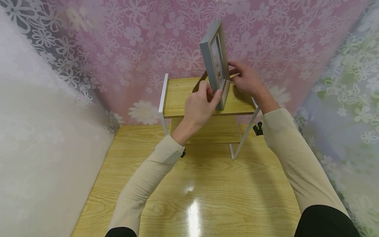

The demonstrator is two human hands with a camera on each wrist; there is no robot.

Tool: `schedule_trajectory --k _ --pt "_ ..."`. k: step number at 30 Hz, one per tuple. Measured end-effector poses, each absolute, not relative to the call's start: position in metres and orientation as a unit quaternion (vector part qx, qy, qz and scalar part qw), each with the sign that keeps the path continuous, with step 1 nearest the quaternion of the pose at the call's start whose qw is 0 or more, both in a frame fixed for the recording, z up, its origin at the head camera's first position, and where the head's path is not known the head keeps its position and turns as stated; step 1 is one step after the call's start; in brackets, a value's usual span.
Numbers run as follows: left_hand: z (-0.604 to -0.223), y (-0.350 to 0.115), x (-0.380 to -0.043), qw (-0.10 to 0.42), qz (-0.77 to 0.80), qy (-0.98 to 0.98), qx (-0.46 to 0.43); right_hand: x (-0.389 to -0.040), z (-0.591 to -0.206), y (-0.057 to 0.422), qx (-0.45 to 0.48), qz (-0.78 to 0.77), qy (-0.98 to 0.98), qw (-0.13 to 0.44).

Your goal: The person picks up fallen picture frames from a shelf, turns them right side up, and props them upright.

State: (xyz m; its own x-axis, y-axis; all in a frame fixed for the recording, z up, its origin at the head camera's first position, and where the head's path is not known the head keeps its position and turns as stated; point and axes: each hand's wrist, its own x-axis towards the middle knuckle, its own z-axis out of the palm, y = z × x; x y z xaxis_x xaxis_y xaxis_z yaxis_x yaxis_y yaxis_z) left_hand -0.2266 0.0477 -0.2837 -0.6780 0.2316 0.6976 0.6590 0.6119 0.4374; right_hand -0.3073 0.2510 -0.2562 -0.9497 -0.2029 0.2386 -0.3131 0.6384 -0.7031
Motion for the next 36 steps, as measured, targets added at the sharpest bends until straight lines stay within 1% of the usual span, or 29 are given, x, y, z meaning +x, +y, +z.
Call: schedule_trajectory --k 9,17,25,32,36 --pt "-0.287 0.047 -0.226 0.272 -0.388 -0.845 -0.249 -0.306 -0.26 0.256 0.145 0.382 -0.91 0.066" --pt "-0.29 0.045 -0.228 0.269 -0.391 -0.848 -0.235 -0.305 -0.261 0.255 0.133 0.386 -0.911 0.065" --pt "-0.29 0.039 -0.228 0.265 -0.407 -0.842 -0.236 -0.306 -0.263 0.253 0.144 0.359 -0.917 0.096" --pt "-0.288 0.031 -0.229 0.271 -0.424 -0.833 -0.231 -0.306 -0.26 0.249 0.131 0.351 -0.919 0.125" --pt "-0.287 0.028 -0.229 0.265 -0.423 -0.836 -0.226 -0.306 -0.258 0.249 0.122 0.357 -0.918 0.126"
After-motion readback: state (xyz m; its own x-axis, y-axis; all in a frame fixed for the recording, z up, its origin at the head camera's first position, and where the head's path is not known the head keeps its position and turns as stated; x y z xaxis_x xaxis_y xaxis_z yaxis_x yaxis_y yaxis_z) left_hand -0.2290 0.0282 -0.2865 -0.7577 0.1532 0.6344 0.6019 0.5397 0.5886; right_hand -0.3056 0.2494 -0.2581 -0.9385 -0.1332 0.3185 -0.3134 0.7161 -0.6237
